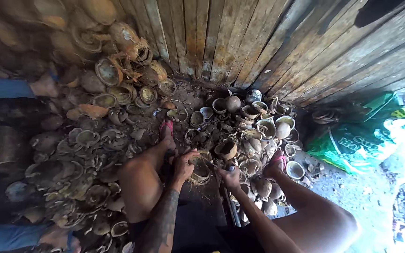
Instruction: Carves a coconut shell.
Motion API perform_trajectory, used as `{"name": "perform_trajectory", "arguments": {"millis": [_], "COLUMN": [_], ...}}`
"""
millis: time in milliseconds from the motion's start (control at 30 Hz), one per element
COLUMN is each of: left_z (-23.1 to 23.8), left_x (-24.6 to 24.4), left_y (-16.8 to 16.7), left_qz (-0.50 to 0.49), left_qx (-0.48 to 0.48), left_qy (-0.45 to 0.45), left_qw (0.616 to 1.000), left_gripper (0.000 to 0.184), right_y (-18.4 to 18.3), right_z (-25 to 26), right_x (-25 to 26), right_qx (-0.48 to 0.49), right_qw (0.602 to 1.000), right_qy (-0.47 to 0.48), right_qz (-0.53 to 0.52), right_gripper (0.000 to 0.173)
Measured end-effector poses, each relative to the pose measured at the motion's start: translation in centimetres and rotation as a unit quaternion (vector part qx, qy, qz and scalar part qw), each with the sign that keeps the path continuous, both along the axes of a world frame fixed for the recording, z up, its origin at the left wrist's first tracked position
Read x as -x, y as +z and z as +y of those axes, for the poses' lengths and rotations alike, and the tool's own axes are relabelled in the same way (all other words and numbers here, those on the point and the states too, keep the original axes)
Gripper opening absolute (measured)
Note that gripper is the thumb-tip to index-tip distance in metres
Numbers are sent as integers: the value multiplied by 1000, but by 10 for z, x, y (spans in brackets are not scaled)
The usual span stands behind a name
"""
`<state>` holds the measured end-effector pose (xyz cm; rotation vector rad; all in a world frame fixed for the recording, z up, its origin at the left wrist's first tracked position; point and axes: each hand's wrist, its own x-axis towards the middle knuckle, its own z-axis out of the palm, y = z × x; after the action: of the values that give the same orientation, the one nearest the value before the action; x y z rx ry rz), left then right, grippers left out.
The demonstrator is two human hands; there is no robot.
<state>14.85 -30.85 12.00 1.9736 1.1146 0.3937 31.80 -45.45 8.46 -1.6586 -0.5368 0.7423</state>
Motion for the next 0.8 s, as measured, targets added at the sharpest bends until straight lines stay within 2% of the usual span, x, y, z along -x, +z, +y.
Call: {"name": "perform_trajectory", "arguments": {"millis": [100, 167, 233, 300, 333, 433, 533, 600, 667, 767, 800], "left_z": [19, 10, -11, -37, -43, -44, -41, -31, -18, -21, -29], "left_x": [-4, -2, 5, 12, 12, 3, 1, 7, 11, 9, 8], "left_y": [7, 14, 22, 16, 6, -20, -19, -10, -1, 13, 16], "left_qz": [-10, -43, -52, -17, 11, 17, 1, 36, 56, 15, 8], "left_qx": [10, -14, -22, -25, -49, -145, -131, -91, -59, -46, -32], "left_qy": [29, 101, 118, 77, 53, 61, 43, -1, -33, 58, 76], "left_qw": [999, 994, 991, 997, 997, 987, 991, 995, 996, 997, 997], "left_gripper": [40, 33, 38, 50, 54, 50, 52, 50, 53, 50, 54], "right_y": [46, 66, 75, 67, 58, 24, -5, 6, 38, 81, 87], "right_z": [-23, -36, -32, -22, -16, -11, 2, 1, -11, -23, -23], "right_x": [38, 64, 80, 82, 74, 23, -20, -10, 22, 74, 82], "right_qx": [46, 48, 25, 6, 2, 18, -24, -26, 14, 48, 53], "right_qw": [996, 986, 972, 975, 983, 998, 999, 999, 999, 957, 941], "right_qy": [-59, -112, -163, -176, -164, -49, 23, 21, -27, -161, -191], "right_qz": [41, 110, 166, 139, 86, -46, -41, -24, 37, 235, 273], "right_gripper": [29, 27, 23, 21, 22, 28, 33, 31, 26, 18, 18]}}
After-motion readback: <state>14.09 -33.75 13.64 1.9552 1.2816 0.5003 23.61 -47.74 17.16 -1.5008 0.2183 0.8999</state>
